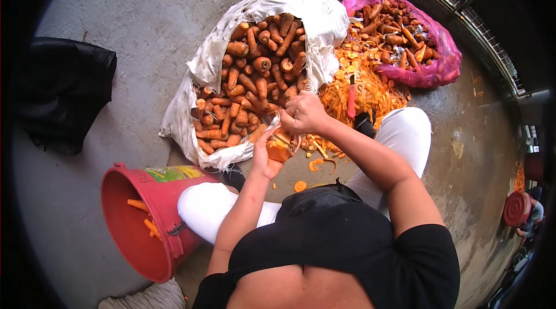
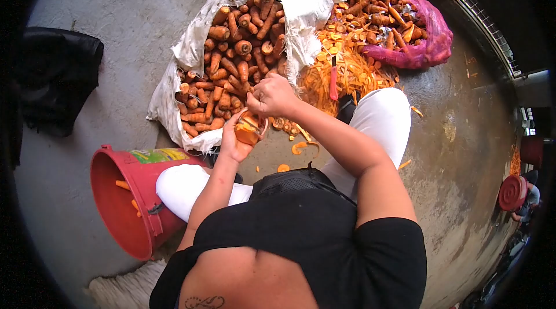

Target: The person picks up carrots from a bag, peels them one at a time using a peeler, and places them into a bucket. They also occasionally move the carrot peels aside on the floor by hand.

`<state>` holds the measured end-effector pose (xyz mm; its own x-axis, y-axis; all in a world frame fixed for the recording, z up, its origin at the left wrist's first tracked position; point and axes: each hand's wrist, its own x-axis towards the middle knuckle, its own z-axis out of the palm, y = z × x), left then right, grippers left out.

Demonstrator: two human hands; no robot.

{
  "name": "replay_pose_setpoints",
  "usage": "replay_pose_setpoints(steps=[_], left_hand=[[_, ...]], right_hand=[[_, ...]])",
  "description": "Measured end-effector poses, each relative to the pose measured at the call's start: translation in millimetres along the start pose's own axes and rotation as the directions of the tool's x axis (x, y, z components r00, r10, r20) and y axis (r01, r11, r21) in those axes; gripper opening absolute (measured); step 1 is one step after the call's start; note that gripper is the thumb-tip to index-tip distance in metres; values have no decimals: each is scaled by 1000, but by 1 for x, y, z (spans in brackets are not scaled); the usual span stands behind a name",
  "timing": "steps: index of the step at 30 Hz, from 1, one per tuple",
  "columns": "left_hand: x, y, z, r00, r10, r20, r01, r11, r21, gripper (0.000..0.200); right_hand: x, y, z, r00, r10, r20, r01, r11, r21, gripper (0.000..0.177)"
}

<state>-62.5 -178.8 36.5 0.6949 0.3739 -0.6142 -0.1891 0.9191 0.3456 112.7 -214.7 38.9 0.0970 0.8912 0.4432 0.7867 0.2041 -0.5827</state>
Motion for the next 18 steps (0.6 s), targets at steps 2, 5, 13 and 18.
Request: replay_pose_setpoints(steps=[2, 5, 13, 18], left_hand=[[-5, -1, -5, 996, -76, 49, 70, 992, 107, 39], [-16, 0, -7, 989, -108, 102, 93, 985, 149, 45], [5, 10, -28, 994, -74, 84, 77, 997, -28, 42], [2, 4, -18, 999, -29, 16, 31, 993, -115, 36]], right_hand=[[-3, 39, 13, 933, 348, 94, -334, 932, -140, 39], [-19, 109, -25, 773, 635, 19, -562, 697, -445, 44], [-1, 39, -26, 801, 591, 101, -590, 806, -35, 42], [1, -24, -16, 998, -49, -44, 49, 999, -10, 33]])
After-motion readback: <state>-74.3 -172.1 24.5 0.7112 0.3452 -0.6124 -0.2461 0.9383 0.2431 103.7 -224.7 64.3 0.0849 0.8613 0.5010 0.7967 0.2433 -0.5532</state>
